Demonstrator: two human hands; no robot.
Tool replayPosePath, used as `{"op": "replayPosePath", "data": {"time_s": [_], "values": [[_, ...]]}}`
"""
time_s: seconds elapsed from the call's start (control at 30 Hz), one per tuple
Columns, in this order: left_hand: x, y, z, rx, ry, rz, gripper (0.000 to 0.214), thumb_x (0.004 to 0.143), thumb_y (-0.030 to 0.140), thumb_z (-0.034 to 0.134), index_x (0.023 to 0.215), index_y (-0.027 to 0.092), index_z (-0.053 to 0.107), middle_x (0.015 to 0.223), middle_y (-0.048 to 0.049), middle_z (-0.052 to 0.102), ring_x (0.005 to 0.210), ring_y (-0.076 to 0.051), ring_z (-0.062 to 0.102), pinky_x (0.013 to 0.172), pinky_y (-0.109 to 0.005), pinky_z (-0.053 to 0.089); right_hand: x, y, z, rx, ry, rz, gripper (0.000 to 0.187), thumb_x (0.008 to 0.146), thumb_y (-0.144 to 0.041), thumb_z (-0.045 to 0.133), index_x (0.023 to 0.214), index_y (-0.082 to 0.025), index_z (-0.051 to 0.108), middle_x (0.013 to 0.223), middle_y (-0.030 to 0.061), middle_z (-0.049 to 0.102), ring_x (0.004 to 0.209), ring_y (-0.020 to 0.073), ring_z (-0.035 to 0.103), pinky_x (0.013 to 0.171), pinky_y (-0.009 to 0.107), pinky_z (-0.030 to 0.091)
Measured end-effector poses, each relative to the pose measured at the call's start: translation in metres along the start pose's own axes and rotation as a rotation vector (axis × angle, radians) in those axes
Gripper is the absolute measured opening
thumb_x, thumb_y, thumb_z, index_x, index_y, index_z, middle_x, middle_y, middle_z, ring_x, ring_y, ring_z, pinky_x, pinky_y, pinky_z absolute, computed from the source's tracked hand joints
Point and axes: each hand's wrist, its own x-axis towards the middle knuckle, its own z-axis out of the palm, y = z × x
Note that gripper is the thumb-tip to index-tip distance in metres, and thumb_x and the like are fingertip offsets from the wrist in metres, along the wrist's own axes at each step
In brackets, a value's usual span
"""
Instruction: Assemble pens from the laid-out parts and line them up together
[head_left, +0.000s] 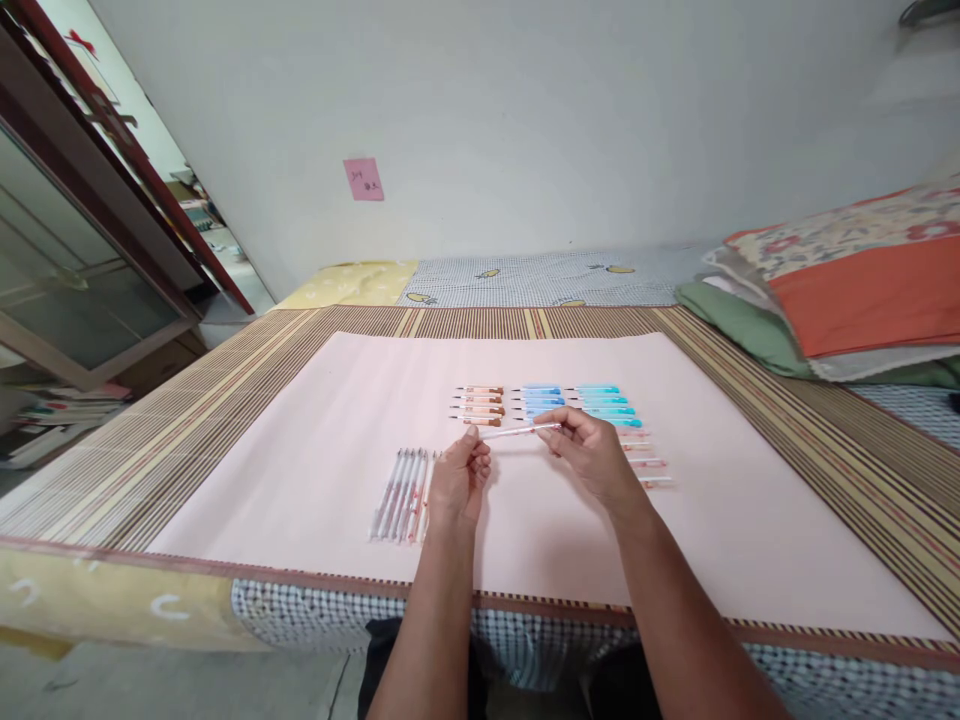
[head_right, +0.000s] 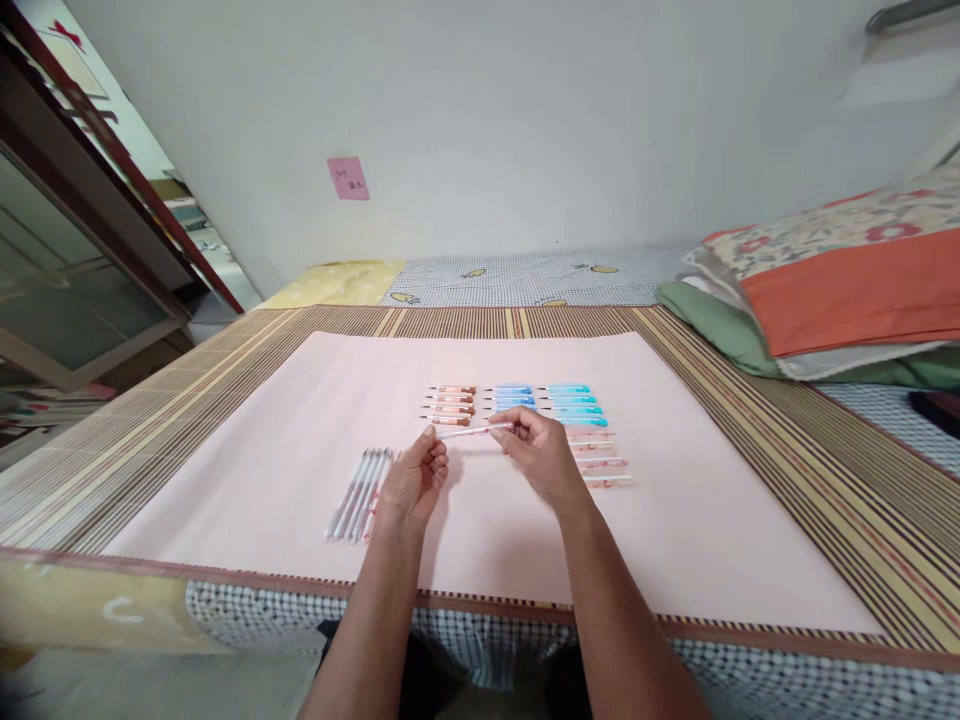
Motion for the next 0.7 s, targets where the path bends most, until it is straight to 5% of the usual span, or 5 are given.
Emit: {"op": "replayPosePath", "data": {"time_s": [0.13, 0.37, 0.53, 0.63, 0.7], "values": [[0.004, -0.002, -0.005, 0.034, -0.015, 0.009, 0.033, 0.071, 0.028, 0.092, 0.070, 0.011, 0.063, 0.058, 0.0007, 0.061, 0.046, -0.006, 0.054, 0.041, -0.013, 0.040, 0.001, 0.005, -0.002, 0.014, -0.039, -0.015, 0.024, 0.079, -0.040, 0.077, 0.094, -0.021, 0.075, 0.068, -0.0007, 0.060, 0.061, 0.0143, 0.050, 0.053, 0.027, 0.040], [-0.001, 0.001, -0.003, -0.073, -0.036, 0.023, 0.012, 0.075, 0.009, 0.082, 0.079, 0.011, 0.071, 0.071, -0.0043, 0.069, 0.060, -0.009, 0.063, 0.055, -0.016, 0.049, 0.001, 0.003, -0.002, -0.021, 0.009, 0.017, 0.025, 0.075, -0.041, 0.078, 0.090, -0.020, 0.076, 0.061, -0.0006, 0.061, 0.057, 0.0146, 0.052, 0.050, 0.027, 0.040], [-0.006, 0.004, -0.004, -0.118, -0.191, 0.003, 0.039, 0.068, -0.001, 0.076, 0.103, 0.016, 0.076, 0.096, -0.0065, 0.075, 0.082, -0.013, 0.069, 0.066, -0.020, 0.051, 0.003, 0.011, -0.001, 0.066, 0.016, 0.090, 0.024, 0.076, -0.040, 0.077, 0.087, -0.019, 0.075, 0.058, -0.0019, 0.059, 0.055, 0.0136, 0.052, 0.053, 0.027, 0.041], [-0.008, 0.004, -0.002, -0.121, -0.283, 0.023, 0.043, 0.068, 0.003, 0.077, 0.108, 0.018, 0.075, 0.111, -0.0087, 0.074, 0.095, -0.017, 0.069, 0.069, -0.022, 0.052, 0.003, 0.016, -0.001, 0.108, 0.026, 0.100, 0.022, 0.078, -0.038, 0.077, 0.087, -0.019, 0.075, 0.059, -0.0024, 0.060, 0.056, 0.0126, 0.052, 0.055, 0.027, 0.041], [-0.007, 0.003, -0.001, -0.105, -0.242, 0.027, 0.030, 0.072, 0.012, 0.081, 0.101, 0.016, 0.075, 0.103, -0.0088, 0.075, 0.091, -0.017, 0.070, 0.068, -0.023, 0.053, 0.003, 0.017, -0.001, 0.116, 0.039, 0.092, 0.022, 0.078, -0.038, 0.077, 0.089, -0.020, 0.075, 0.059, -0.0027, 0.060, 0.057, 0.0126, 0.052, 0.056, 0.027, 0.042]]}}
